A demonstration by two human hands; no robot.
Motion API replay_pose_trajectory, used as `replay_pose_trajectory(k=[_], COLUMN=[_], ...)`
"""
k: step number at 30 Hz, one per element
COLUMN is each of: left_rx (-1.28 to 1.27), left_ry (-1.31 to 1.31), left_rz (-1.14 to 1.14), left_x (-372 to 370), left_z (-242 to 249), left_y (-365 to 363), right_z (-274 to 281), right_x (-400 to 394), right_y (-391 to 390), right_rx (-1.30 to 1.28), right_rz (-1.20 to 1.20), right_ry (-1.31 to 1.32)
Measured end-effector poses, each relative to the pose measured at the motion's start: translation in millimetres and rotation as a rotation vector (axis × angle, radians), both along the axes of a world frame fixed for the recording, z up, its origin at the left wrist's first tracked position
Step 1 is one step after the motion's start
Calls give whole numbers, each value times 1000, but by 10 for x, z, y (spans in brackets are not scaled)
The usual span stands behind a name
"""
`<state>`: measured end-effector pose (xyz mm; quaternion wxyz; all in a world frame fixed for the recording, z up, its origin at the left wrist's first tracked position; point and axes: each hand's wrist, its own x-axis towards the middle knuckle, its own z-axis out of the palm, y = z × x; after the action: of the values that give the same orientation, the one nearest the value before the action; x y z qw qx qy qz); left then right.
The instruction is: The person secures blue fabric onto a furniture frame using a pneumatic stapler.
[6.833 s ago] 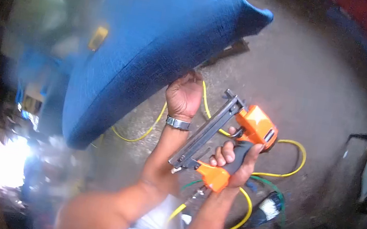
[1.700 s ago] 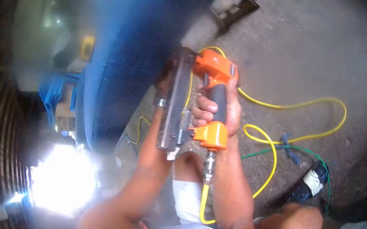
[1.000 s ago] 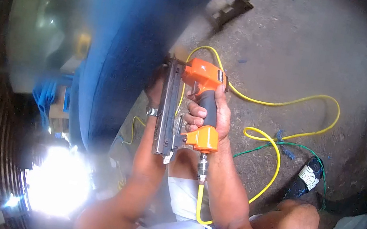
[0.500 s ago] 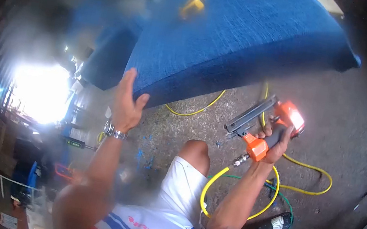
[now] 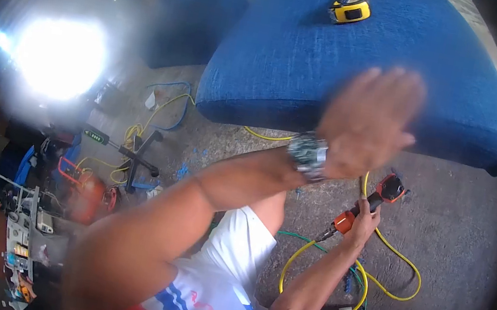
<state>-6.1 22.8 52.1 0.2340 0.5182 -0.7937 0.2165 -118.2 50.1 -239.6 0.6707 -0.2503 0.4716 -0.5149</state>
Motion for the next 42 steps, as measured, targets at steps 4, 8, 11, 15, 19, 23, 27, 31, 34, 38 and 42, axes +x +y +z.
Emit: replay_pose_trajectory(k=[4,8,11,15,19,23,27,31,34,38,42], left_rx=[-72,-159,-177,-196,-246,-430,-542,-528,-403,-50,111], left_ry=[-25,-48,47,309,479,440,440,471,417,133,-69], left_rz=[304,405,296,194,48,39,26,48,86,122,2], left_x=[962,1982,2489,2751,2869,2865,2857,2818,2808,2565,2020], left_z=[-110,-405,-415,-470,-631,-816,-869,-787,-475,-84,104], left_y=[674,1337,1537,1546,1411,1288,1171,1255,1343,1252,883], right_z=[-146,-308,-308,-377,-563,-525,-431,-243,-62,458,1005], right_x=[111,106,85,12,-65,-86,7,-47,-258,-841,-1506], right_y=[-31,-46,-32,14,34,109,188,208,155,-1,51], right_rx=[43,17,43,51,110,148,120,207,71,-48,-190], right_rz=[-37,-46,-79,-60,-86,-61,-78,-75,-170,-373,-430], right_ry=[-99,-95,-71,-37,-51,-31,29,51,-7,-55,-81])
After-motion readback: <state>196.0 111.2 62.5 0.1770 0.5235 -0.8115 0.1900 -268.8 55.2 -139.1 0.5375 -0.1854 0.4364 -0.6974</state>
